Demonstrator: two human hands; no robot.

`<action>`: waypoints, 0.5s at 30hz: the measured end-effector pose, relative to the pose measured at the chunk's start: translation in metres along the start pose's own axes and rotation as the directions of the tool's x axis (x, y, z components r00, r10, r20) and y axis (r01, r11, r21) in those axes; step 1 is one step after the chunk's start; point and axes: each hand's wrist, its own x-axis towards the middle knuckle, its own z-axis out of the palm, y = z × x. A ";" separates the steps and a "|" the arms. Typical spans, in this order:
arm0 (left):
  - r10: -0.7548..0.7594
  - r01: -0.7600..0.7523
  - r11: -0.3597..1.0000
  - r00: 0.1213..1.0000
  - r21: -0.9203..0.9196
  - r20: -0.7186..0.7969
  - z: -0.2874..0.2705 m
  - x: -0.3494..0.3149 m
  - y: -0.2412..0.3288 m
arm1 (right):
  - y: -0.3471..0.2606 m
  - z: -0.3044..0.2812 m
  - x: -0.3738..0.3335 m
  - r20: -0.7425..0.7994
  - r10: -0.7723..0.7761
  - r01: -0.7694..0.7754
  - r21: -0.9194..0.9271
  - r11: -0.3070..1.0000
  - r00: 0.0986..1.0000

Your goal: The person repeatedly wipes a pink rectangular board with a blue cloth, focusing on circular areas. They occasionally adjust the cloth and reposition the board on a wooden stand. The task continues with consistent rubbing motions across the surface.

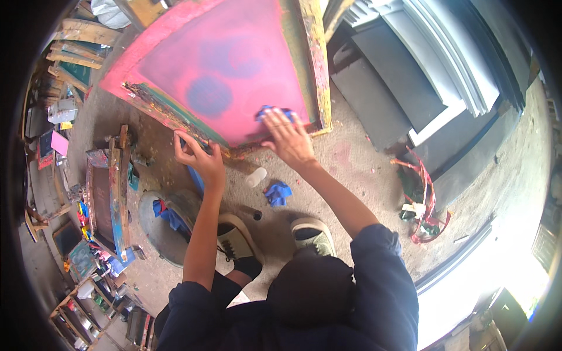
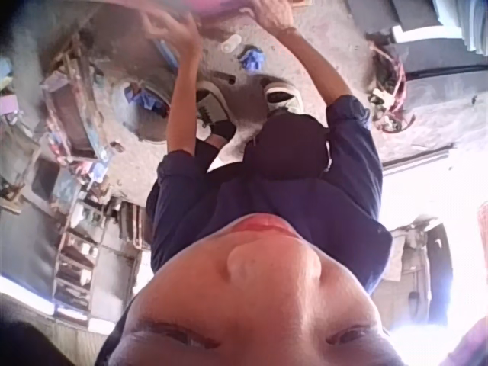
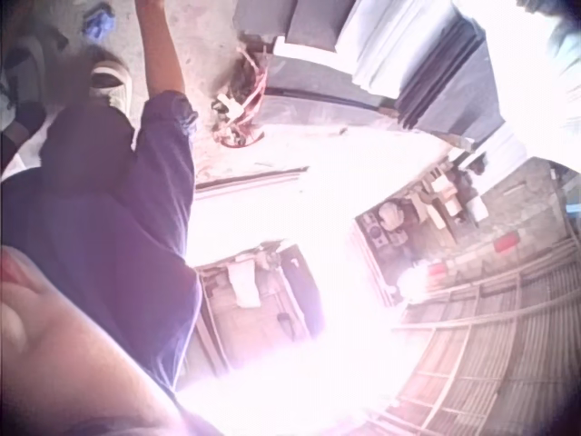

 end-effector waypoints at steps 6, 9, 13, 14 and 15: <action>-0.075 0.077 0.995 0.997 -0.064 0.033 0.006 -0.004 0.004 | 0.002 -0.002 0.007 -0.047 -0.093 0.103 0.298 0.949 0.995; -0.024 0.025 1.000 0.999 -0.011 0.035 0.001 -0.002 -0.003 | 0.031 -0.007 0.017 -0.107 -0.130 0.122 -0.077 0.990 0.986; -0.048 0.048 0.997 0.999 -0.067 0.007 0.003 -0.002 0.001 | -0.012 -0.009 0.028 -0.269 0.213 -0.077 0.439 0.895 0.939; -0.036 0.037 0.999 0.999 -0.038 0.017 0.002 -0.002 0.001 | -0.006 -0.009 0.021 -0.147 -0.015 0.057 0.284 0.957 0.989; -0.025 0.026 1.000 0.999 -0.010 0.027 0.002 -0.002 0.002 | 0.007 -0.010 0.016 -0.154 -0.013 0.035 0.137 0.990 0.988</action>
